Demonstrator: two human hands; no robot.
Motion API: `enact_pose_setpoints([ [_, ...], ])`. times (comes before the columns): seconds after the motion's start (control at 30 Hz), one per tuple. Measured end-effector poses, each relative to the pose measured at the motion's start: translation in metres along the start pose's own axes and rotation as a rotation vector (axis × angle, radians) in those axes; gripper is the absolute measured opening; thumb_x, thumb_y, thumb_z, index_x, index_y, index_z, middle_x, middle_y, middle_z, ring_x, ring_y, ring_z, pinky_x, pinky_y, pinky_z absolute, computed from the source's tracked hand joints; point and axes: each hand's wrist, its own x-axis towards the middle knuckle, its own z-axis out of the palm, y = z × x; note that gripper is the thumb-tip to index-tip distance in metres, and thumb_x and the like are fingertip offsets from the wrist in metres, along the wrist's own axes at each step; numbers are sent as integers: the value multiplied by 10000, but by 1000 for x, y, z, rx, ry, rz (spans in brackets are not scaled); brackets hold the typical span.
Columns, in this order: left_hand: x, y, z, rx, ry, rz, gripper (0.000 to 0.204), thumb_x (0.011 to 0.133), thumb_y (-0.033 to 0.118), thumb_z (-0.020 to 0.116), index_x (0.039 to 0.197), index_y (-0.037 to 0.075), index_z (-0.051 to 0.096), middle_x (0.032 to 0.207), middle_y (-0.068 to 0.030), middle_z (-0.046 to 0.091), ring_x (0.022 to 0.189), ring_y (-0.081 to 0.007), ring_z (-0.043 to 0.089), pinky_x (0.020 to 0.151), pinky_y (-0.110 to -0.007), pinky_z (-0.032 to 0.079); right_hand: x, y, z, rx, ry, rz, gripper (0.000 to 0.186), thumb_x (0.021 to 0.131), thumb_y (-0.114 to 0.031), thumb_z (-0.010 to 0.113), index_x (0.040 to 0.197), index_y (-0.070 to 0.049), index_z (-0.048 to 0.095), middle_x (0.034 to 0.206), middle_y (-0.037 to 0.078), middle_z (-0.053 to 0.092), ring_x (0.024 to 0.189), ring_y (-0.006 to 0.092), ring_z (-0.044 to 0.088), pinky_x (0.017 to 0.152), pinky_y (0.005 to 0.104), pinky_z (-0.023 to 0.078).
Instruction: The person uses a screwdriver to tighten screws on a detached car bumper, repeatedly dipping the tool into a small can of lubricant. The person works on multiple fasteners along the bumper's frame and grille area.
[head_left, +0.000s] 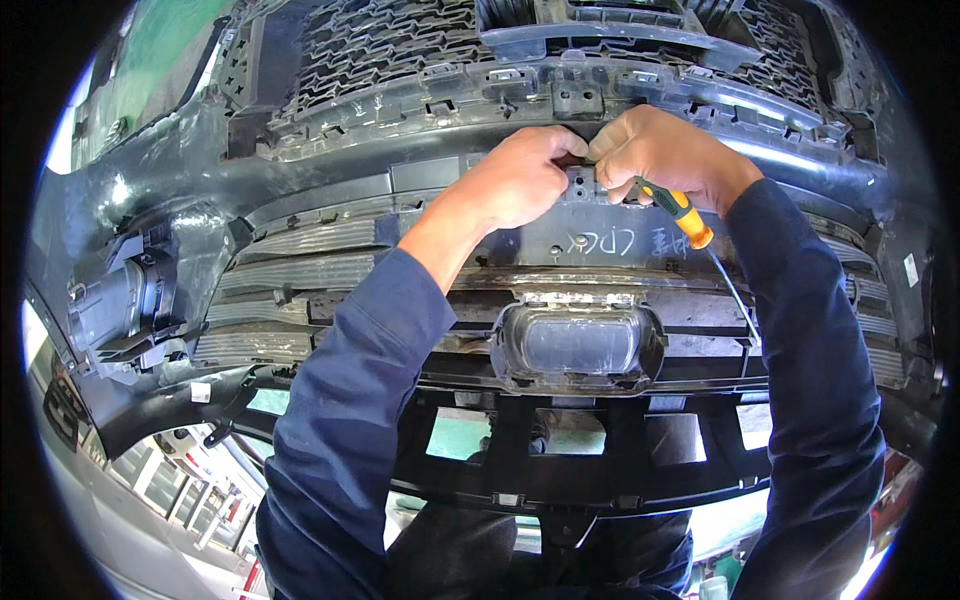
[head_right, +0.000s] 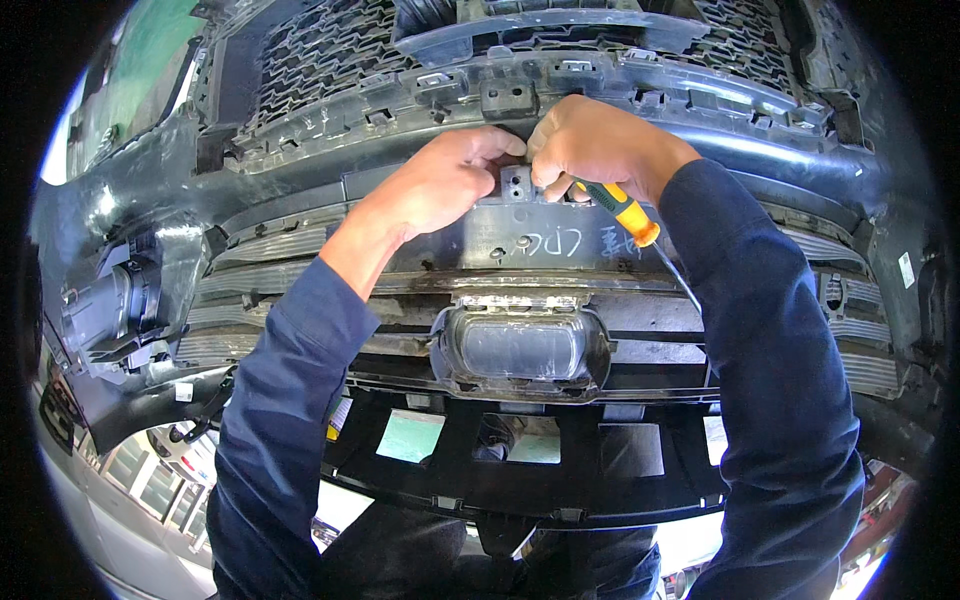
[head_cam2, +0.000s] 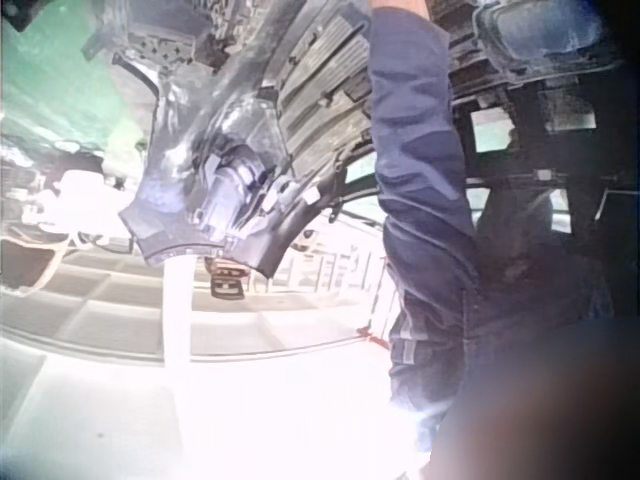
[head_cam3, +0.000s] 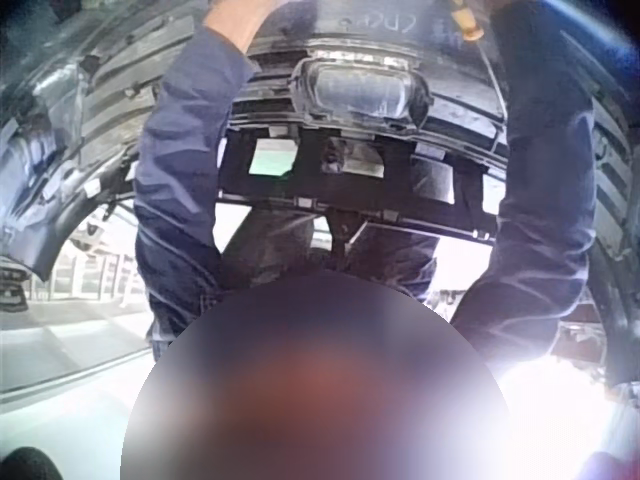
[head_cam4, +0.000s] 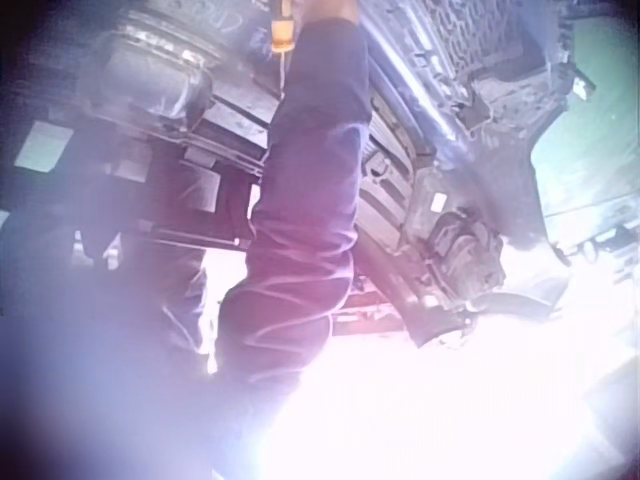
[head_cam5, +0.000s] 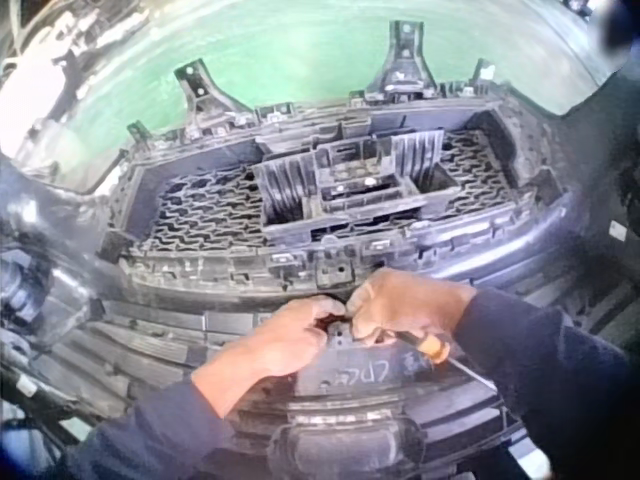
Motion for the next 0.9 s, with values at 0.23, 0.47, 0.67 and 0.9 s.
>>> enact_pose_setpoints([
  [0.23, -1, -4, -1, -203, -41, 2, 513, 878, -155, 457, 1353, -61, 629, 1243, -108, 687, 1169, -200, 647, 1043, -313, 481, -13, 6, 8, 149, 161, 17, 234, 740, -67, 729, 959, 9, 764, 801, 79, 717, 702, 156, 657, 590, 288, 475],
  [0.47, 3, -9, 1, -150, -24, -5, 511, 869, -164, 460, 1335, -46, 632, 1219, -94, 685, 1154, -192, 650, 1030, -316, 489, -6, 18, 8, 218, 167, -23, 159, 711, -48, 715, 855, 0, 760, 758, 48, 689, 673, 127, 609, 589, 285, 452],
  [0.67, 3, -15, -2, -11, -22, 33, 526, 829, -152, 563, 1337, -28, 616, 1203, -94, 687, 1134, -196, 660, 988, -329, 521, -2, 19, 12, 148, 166, -68, 115, 718, -48, 690, 803, 6, 744, 721, 40, 672, 641, 122, 597, 582, 276, 440],
  [0.9, -14, -16, 14, 303, 157, 154, 584, 802, -24, 749, 1363, 10, 590, 1215, -166, 684, 1147, -308, 681, 1014, -388, 528, -6, 14, 13, -44, 126, -149, 127, 719, -75, 707, 803, 20, 715, 690, 84, 670, 619, 163, 640, 572, 330, 476],
])
